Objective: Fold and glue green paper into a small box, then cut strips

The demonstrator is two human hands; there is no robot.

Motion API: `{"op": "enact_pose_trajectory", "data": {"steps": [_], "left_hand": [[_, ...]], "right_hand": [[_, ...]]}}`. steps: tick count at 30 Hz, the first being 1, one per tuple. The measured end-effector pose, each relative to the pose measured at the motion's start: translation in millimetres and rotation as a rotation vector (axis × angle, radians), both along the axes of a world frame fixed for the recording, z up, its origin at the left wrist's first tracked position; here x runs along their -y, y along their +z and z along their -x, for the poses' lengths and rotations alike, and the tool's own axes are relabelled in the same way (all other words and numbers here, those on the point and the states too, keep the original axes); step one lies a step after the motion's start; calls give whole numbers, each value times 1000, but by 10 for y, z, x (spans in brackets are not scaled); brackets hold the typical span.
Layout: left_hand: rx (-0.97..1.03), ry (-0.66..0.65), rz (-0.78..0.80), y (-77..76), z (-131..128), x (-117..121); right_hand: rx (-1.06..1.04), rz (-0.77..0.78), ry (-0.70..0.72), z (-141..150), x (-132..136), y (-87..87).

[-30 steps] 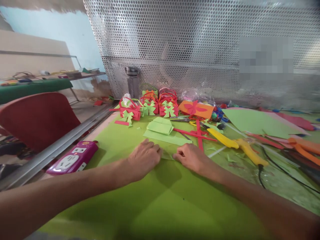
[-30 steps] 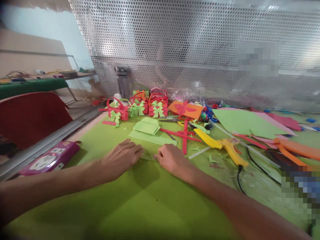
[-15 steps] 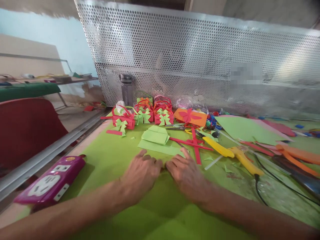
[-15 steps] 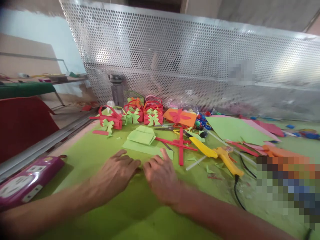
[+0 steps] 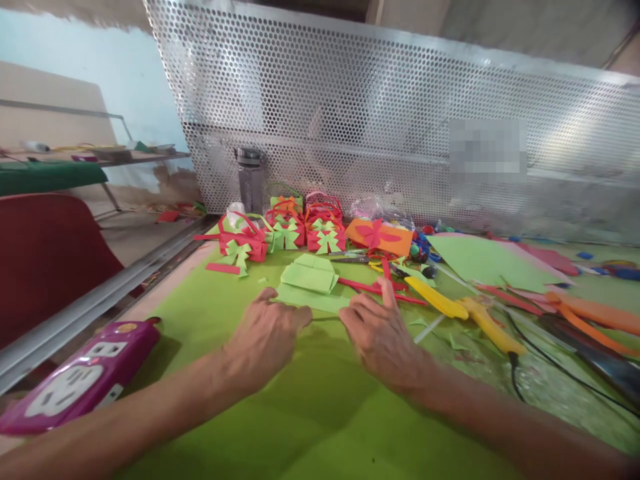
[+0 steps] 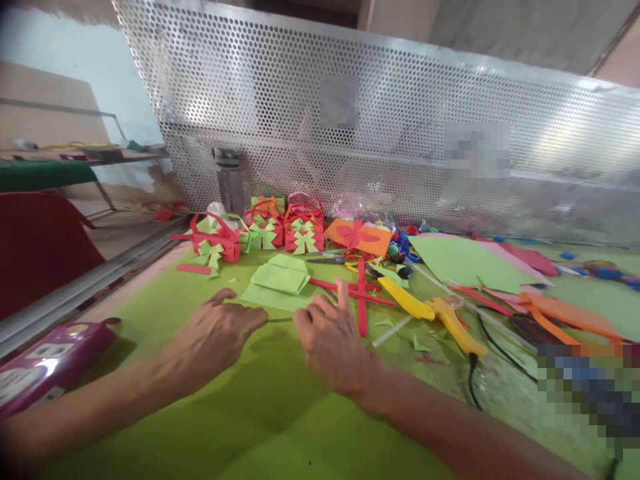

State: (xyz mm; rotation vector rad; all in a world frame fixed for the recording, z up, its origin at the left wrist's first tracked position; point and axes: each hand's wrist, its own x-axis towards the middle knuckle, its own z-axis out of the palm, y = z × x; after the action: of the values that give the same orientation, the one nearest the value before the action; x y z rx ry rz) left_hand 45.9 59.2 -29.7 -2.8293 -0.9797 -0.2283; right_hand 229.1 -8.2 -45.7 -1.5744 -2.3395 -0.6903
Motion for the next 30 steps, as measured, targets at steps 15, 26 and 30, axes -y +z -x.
{"op": "enact_pose_trajectory", "data": {"steps": [15,26,30], "left_hand": [[79,-67,-124,13,-29,136],[126,-46,-214,75,-15,190],[63,36,-179,154,64,109]], "right_hand": [[-19,-100,98,91,90,80],[31,-91,-6,2,76,108],[-2,-61,-53,-84,40,132]]}}
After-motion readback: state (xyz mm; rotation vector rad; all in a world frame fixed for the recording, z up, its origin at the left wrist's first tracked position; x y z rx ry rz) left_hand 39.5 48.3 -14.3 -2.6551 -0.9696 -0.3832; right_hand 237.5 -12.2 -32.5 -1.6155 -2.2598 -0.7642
